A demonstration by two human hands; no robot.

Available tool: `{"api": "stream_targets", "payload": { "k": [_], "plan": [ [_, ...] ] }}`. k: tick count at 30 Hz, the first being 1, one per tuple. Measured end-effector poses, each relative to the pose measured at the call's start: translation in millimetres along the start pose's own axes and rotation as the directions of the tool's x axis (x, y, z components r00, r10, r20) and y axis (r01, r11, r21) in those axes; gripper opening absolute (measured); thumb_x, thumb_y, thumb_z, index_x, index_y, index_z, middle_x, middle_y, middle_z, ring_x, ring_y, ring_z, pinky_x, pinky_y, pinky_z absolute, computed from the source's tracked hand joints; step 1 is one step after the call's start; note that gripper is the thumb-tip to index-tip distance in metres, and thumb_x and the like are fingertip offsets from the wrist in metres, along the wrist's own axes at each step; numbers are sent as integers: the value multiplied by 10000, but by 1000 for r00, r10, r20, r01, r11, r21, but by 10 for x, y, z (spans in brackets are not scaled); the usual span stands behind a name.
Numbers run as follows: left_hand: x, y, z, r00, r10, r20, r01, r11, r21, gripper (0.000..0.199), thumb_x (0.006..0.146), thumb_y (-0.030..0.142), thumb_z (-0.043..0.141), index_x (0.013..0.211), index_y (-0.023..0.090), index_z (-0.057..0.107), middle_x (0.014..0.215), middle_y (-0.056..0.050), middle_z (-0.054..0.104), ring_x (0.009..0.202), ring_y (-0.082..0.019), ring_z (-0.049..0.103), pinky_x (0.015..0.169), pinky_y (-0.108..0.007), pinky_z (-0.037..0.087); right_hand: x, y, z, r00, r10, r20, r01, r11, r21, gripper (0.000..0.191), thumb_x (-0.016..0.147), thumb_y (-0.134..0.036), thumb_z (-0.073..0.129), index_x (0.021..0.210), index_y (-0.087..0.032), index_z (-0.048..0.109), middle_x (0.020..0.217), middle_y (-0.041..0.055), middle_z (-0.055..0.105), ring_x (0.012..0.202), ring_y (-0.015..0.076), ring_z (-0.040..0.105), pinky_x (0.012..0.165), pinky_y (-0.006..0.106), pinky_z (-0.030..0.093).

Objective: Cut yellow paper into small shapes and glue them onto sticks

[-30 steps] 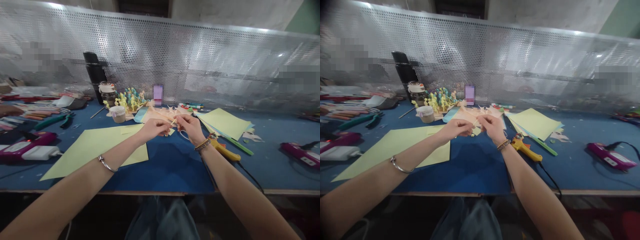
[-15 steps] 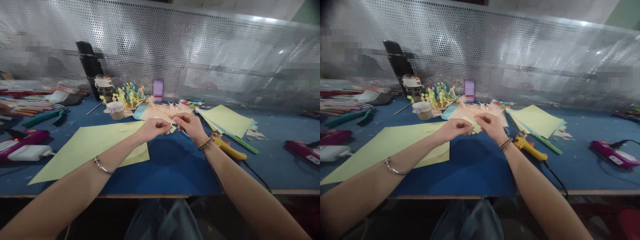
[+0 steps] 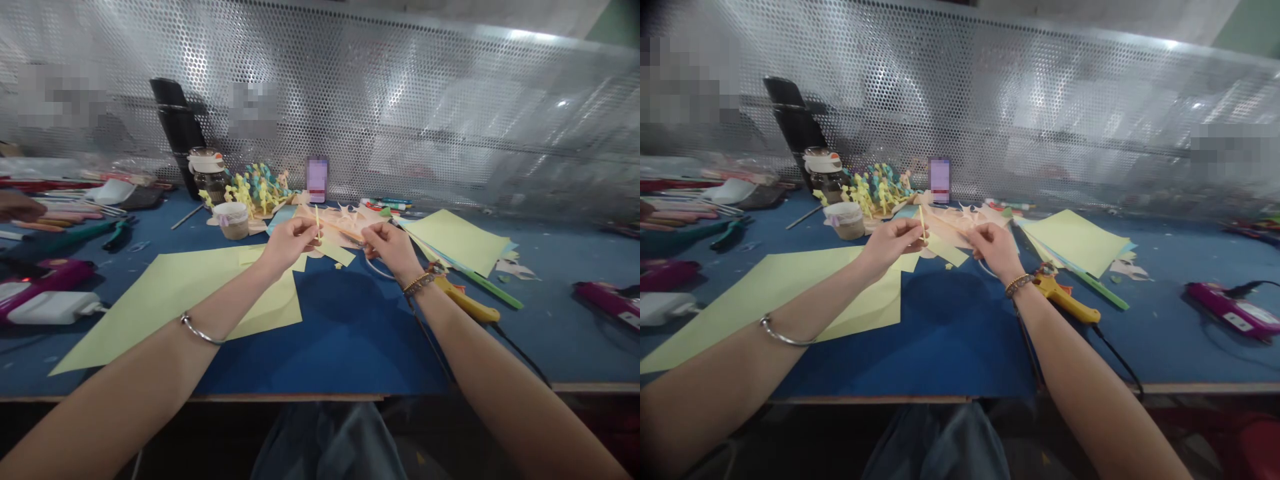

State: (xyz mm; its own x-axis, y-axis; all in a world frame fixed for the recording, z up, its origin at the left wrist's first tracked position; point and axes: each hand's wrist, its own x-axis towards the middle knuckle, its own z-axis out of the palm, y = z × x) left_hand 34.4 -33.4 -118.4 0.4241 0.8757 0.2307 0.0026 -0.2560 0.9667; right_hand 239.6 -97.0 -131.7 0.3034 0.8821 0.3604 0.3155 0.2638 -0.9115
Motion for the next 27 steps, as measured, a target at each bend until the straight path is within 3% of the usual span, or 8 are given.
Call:
{"api": "stream_targets", "payload": {
  "k": [3,7,11,14,16,20,23,27],
  "plan": [
    [26,-16,-22,1000,-13,-10,13,1000,13,155,784,310,616,813,158,611,886,-56,655,758,-130,645,760,-286,521,-14,-2,-3,999,-31,17,33,995,-92,298,642,-411,741,685,-171,570,548,-21,581,461,102,547,484,255,474],
    [76,50,-123,998,-17,-54,21,997,76,169,782,319,612,805,151,624,854,-67,668,772,-142,650,720,-261,512,-22,1,0,996,-2,86,15,987,-158,274,674,-421,714,707,-158,644,608,20,648,512,125,601,516,262,493],
    [103,159,-273,986,85,-142,-60,984,168,202,736,328,660,836,152,657,783,-49,671,749,-139,639,717,-265,509,-11,16,3,993,4,119,19,980,-199,336,772,-468,607,709,-143,667,676,63,688,513,124,613,512,252,492],
    [70,175,-288,1000,-5,-12,8,976,218,222,702,347,690,795,146,684,756,-59,685,706,-144,637,707,-278,516,1,37,-13,992,-24,121,52,972,-231,363,810,-466,553,676,-146,662,645,62,679,514,129,606,526,264,490],
    [33,156,-248,989,-80,126,43,961,272,226,685,362,702,765,151,698,754,-71,698,693,-154,641,686,-281,517,11,62,-32,990,-94,106,121,951,-283,256,765,-404,624,716,-158,674,686,54,689,570,142,615,574,280,500],
    [-10,109,-175,953,-149,264,62,948,312,233,687,374,697,761,153,710,751,-80,710,690,-164,651,659,-282,513,25,135,-50,985,-138,108,173,855,-490,183,709,-235,666,882,-181,689,797,43,706,700,170,632,689,324,510],
    [4,84,-179,957,-175,231,100,948,303,214,686,351,703,755,148,705,768,-93,716,704,-184,673,658,-290,509,14,176,-13,973,-157,168,229,726,-648,238,763,-240,614,986,-193,682,952,67,697,873,212,623,811,372,482],
    [34,58,-204,964,-197,179,138,945,296,178,694,320,693,759,155,703,821,-107,726,730,-204,690,658,-293,502,-30,190,92,961,-147,235,277,520,-808,330,853,-377,523,1094,-199,661,1158,106,617,1095,276,522,935,432,402]
  ]
}}
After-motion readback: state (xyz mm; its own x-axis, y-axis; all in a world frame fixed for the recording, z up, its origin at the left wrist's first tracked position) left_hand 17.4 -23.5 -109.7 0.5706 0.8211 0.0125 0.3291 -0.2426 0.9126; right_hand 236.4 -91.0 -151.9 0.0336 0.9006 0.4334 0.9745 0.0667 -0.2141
